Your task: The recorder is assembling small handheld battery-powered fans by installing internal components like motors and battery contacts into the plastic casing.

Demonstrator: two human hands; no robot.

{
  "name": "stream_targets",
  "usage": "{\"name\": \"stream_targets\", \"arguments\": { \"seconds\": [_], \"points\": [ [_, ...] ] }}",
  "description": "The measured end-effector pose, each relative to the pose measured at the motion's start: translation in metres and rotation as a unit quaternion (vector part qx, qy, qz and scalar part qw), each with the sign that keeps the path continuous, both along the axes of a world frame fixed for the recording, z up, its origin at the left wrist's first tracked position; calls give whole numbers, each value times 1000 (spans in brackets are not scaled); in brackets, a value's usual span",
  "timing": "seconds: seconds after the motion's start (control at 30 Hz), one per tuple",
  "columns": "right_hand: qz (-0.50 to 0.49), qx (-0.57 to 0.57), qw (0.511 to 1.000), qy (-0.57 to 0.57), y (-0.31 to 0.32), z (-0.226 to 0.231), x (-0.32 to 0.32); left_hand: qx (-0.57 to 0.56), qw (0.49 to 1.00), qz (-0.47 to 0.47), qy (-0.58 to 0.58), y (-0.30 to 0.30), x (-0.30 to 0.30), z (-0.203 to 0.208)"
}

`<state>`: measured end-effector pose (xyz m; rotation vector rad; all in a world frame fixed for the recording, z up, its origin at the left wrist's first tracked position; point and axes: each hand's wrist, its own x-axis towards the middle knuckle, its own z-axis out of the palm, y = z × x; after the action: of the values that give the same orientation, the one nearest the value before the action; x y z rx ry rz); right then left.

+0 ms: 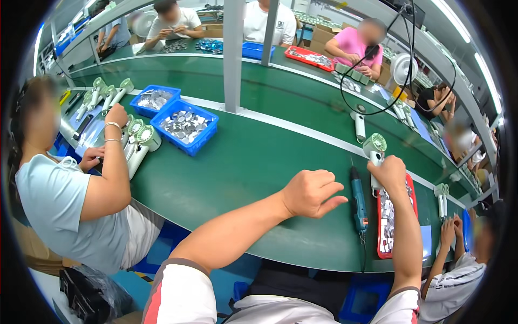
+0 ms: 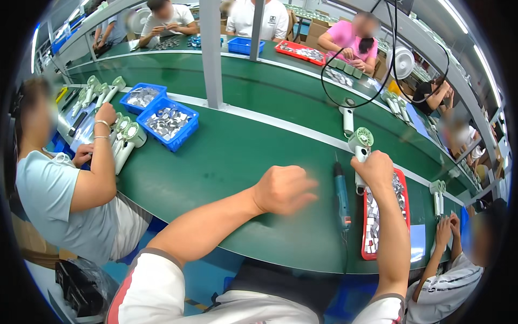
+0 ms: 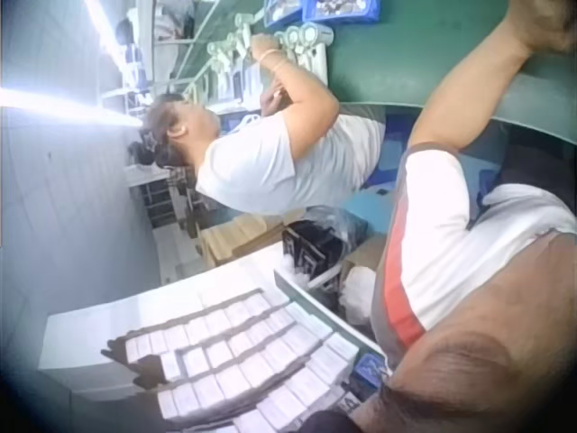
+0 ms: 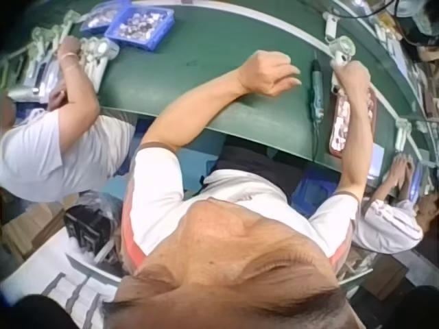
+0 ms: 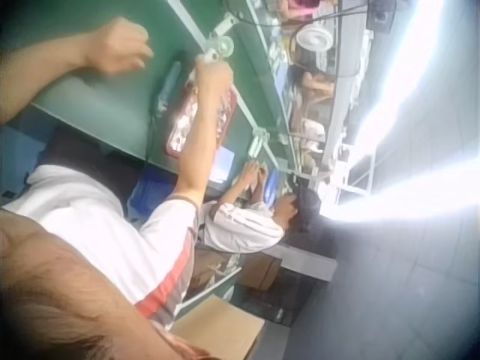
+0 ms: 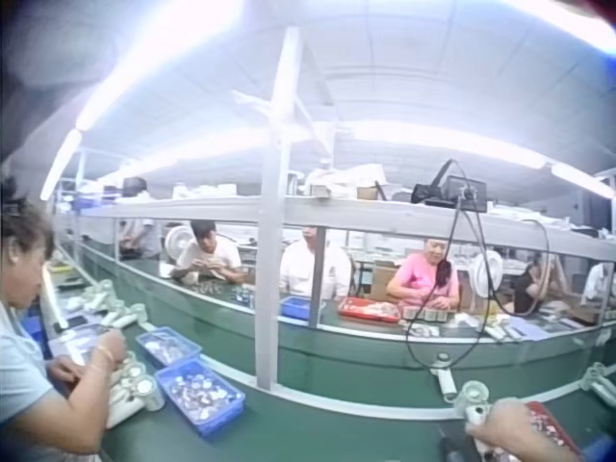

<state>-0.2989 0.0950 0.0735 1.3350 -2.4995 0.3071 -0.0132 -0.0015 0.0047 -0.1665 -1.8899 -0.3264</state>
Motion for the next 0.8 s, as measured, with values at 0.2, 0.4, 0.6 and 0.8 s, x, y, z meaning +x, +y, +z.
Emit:
{"name": "stream_targets", "arguments": {
  "seconds": [0.2, 0.4, 0.6, 0.8],
  "points": [
    [72, 59, 995, -39, 33, 20, 75, -1, 1000, 8, 17, -5, -1, 2],
    [173, 20, 984, -47, 72, -11, 158, 13, 999, 20, 24, -12, 7, 10],
    [114, 7, 986, -124, 84, -37, 198, 11, 998, 33, 42, -19, -4, -4],
    [106, -66, 990, -68, 90, -63, 198, 29, 993, 101, 48, -29, 11, 19]
  ]
}}
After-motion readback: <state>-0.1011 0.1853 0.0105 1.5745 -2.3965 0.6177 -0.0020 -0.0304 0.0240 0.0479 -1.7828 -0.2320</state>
